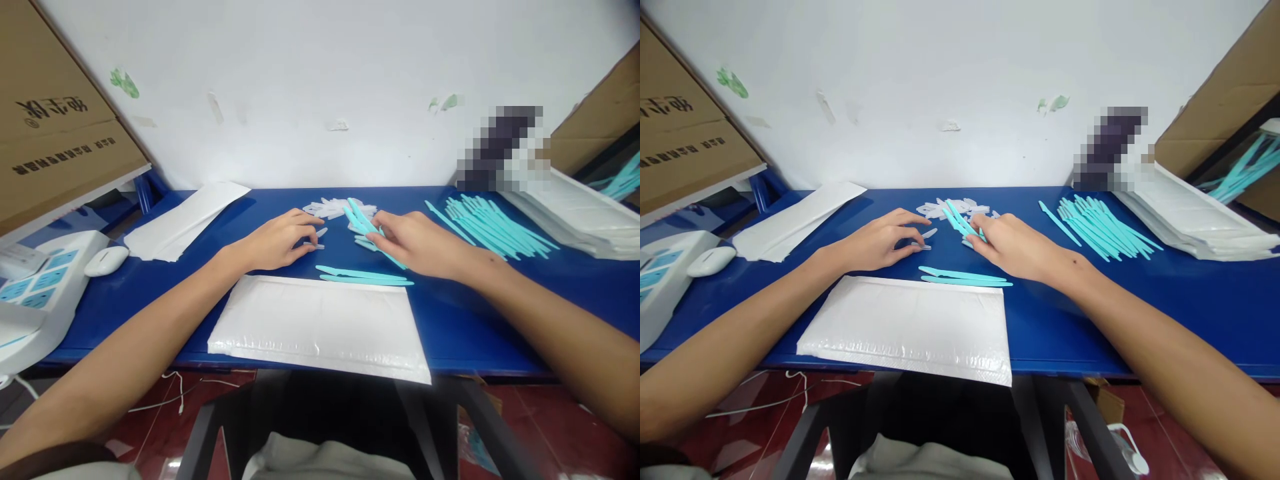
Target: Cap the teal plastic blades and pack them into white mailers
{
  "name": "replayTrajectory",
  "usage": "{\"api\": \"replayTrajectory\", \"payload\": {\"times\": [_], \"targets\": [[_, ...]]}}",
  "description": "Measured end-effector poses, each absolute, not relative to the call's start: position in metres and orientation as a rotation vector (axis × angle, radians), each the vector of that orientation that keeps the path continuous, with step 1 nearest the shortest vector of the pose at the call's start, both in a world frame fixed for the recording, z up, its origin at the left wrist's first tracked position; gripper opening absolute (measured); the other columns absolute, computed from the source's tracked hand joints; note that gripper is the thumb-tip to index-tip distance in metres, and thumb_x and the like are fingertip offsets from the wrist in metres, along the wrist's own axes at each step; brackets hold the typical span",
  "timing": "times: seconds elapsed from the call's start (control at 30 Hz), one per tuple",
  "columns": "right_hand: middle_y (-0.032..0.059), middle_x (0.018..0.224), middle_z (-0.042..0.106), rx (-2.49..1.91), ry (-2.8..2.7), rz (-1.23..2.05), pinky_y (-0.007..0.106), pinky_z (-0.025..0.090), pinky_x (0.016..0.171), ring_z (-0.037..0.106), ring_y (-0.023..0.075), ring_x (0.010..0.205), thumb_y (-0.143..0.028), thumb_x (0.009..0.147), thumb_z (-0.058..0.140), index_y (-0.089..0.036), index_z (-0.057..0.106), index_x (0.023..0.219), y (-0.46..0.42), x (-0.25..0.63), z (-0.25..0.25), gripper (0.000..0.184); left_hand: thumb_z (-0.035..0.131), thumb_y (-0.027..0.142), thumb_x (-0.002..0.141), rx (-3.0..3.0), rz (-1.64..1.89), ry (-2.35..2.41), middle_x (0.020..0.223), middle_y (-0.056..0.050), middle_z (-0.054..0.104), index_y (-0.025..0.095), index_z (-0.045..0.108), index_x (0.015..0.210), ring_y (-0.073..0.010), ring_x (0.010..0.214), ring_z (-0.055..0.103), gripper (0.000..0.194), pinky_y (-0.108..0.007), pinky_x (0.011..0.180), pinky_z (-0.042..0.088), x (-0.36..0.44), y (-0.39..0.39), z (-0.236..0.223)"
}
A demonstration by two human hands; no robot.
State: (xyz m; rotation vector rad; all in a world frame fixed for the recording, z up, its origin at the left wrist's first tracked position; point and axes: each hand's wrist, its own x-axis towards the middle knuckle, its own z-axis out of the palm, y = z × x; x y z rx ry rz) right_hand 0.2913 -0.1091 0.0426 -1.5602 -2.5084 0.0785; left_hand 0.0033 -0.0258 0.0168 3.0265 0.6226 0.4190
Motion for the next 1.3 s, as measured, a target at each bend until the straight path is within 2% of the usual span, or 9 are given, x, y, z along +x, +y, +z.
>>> {"api": "replayTrajectory", "payload": {"times": [0.1,0.37,0.5,0.63,0.73,0.83,1.0,1.17,1.3], "targets": [[0.0023,0.064,0.058,-1.535,-2.493,0.024,0.032,0.030,0.057,0.050,0.0181,0.056,-0.040,0.104,0.038,-0.021,0.049,0.090,-0.109,0.292,0.043,0.026,0.051,0.030,0.104,2.946,0.409,0.586,0.134,-0.011,0.064,0.020,0.071,0.106,-0.0265,0.128,0.055,0.023,-0.045,0.107,0.046,0.002,-0.025,0.016],[0.0070,0.079,0.065,-1.624,-2.434,-0.087,0.033,0.029,0.059,0.053,0.0207,0.062,-0.040,0.102,0.037,-0.020,0.054,0.096,-0.107,0.293,0.040,0.027,0.053,0.033,0.103,2.869,0.418,0.640,0.112,-0.009,0.068,0.020,0.069,0.107,-0.0232,0.107,0.061,0.021,-0.039,0.095,0.049,0.003,-0.024,0.013],[0.0080,0.081,0.065,-1.596,-2.410,-0.084,0.034,0.030,0.061,0.053,0.0218,0.066,-0.040,0.103,0.037,-0.020,0.052,0.095,-0.105,0.296,0.037,0.026,0.056,0.034,0.102,2.829,0.469,0.536,0.120,-0.007,0.070,0.021,0.070,0.103,-0.0219,0.114,0.060,0.018,-0.041,0.103,0.047,0.004,-0.025,0.012],[0.0087,0.081,0.064,-1.497,-2.397,-0.166,0.035,0.032,0.071,0.055,0.0242,0.076,-0.041,0.104,0.034,-0.021,0.049,0.089,-0.103,0.299,0.034,0.029,0.057,0.036,0.101,2.821,0.491,0.663,0.143,-0.011,0.058,0.020,0.072,0.098,-0.0291,0.133,0.051,0.022,-0.050,0.109,0.043,0.005,-0.024,0.008],[0.0030,0.071,0.060,-1.484,-2.374,-0.143,0.037,0.031,0.078,0.049,0.0194,0.063,-0.040,0.105,0.033,-0.021,0.047,0.086,-0.103,0.298,0.034,0.030,0.053,0.035,0.103,2.800,0.503,0.734,0.147,-0.013,0.058,0.019,0.068,0.100,-0.0305,0.139,0.049,0.022,-0.054,0.111,0.041,0.008,-0.022,0.003],[-0.0022,0.058,0.052,-1.544,-2.297,-0.028,0.035,0.031,0.075,0.042,0.0167,0.052,-0.040,0.103,0.037,-0.023,0.045,0.082,-0.105,0.293,0.039,0.028,0.052,0.033,0.104,2.771,0.514,0.747,0.142,-0.012,0.064,0.019,0.066,0.101,-0.0285,0.140,0.052,0.019,-0.053,0.112,0.042,0.014,-0.019,-0.001],[-0.0014,0.054,0.047,-1.692,-2.160,0.087,0.033,0.029,0.061,0.044,0.0192,0.050,-0.039,0.099,0.043,-0.025,0.039,0.076,-0.107,0.290,0.045,0.026,0.055,0.029,0.103,2.645,0.571,0.800,0.120,-0.008,0.077,0.020,0.071,0.100,-0.0224,0.117,0.070,0.019,-0.039,0.099,0.054,0.020,-0.017,0.000],[0.0068,0.076,0.062,-1.529,-2.140,-0.021,0.034,0.036,0.064,0.055,0.0220,0.066,-0.043,0.100,0.041,-0.025,0.038,0.079,-0.103,0.294,0.039,0.028,0.059,0.027,0.098,2.835,0.581,0.770,0.111,-0.007,0.079,0.020,0.077,0.099,-0.0230,0.105,0.073,0.019,-0.038,0.093,0.056,0.018,-0.018,0.002],[0.0066,0.086,0.069,-1.427,-2.029,0.379,0.034,0.044,0.066,0.065,0.0218,0.069,-0.045,0.104,0.038,-0.024,0.043,0.096,-0.101,0.294,0.033,0.023,0.054,0.027,0.100,2.889,0.605,0.739,0.107,-0.009,0.078,0.019,0.077,0.098,-0.0213,0.099,0.072,0.024,-0.036,0.089,0.055,0.017,-0.020,0.001]]}}
